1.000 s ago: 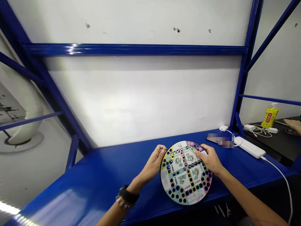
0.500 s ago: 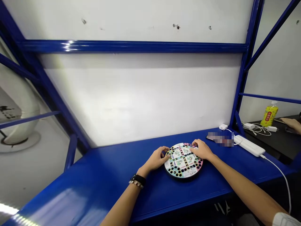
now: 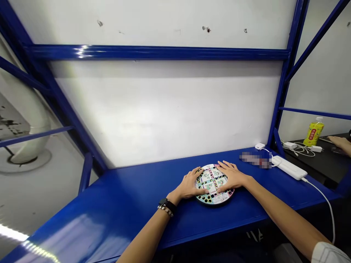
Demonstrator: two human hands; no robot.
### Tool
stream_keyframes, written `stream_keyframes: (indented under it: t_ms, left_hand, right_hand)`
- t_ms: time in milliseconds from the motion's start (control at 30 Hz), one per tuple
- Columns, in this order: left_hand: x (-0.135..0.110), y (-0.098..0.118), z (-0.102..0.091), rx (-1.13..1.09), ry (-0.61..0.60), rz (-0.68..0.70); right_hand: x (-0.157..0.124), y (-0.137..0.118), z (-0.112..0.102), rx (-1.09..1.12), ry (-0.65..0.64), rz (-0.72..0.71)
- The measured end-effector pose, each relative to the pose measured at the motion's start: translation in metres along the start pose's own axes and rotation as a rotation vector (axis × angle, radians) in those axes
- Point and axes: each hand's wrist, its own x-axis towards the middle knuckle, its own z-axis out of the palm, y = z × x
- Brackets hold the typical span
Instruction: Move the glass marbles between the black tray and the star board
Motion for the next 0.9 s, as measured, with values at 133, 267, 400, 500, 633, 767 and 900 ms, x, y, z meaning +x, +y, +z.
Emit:
stream_keyframes:
  t_ms: [133,267,400,500,633,767,900]
  left_hand:
    - [0.001,-0.001,0.0,0.0,-0.011,0.008]
    - [0.001,-0.001,0.001,-0.005,-0.004,0.005]
    - [-0.001,0.0,0.0,-0.024,0.021,-0.012]
    - [-0.002,0.0,-0.001,-0.031,0.077,-0.022]
    - [-0.004,-0.001,-0.005,-0.023,0.167,-0.071]
    - [-0.005,0.001,-0.012,-0.028,0.166,-0.235]
    - [-0.007,0.005,-0.018,-0.034,0.128,-0.298]
  right_hand:
    - [-0.003,-0.003,0.001,0.024,-0.028,-0.052]
    - [-0.003,-0.005,0.002,0.05,-0.014,-0.038]
    - [-0.002,-0.005,0.005,0.088,0.063,0.001]
    - [0.0,-0.002,0.007,0.143,0.154,0.053]
    - [0.003,0.007,0.008,0.168,0.225,0.132]
    - [0.001,0.013,0.003,0.104,0.333,0.199]
    - [-0.002,0.012,-0.005,0.047,0.384,0.32]
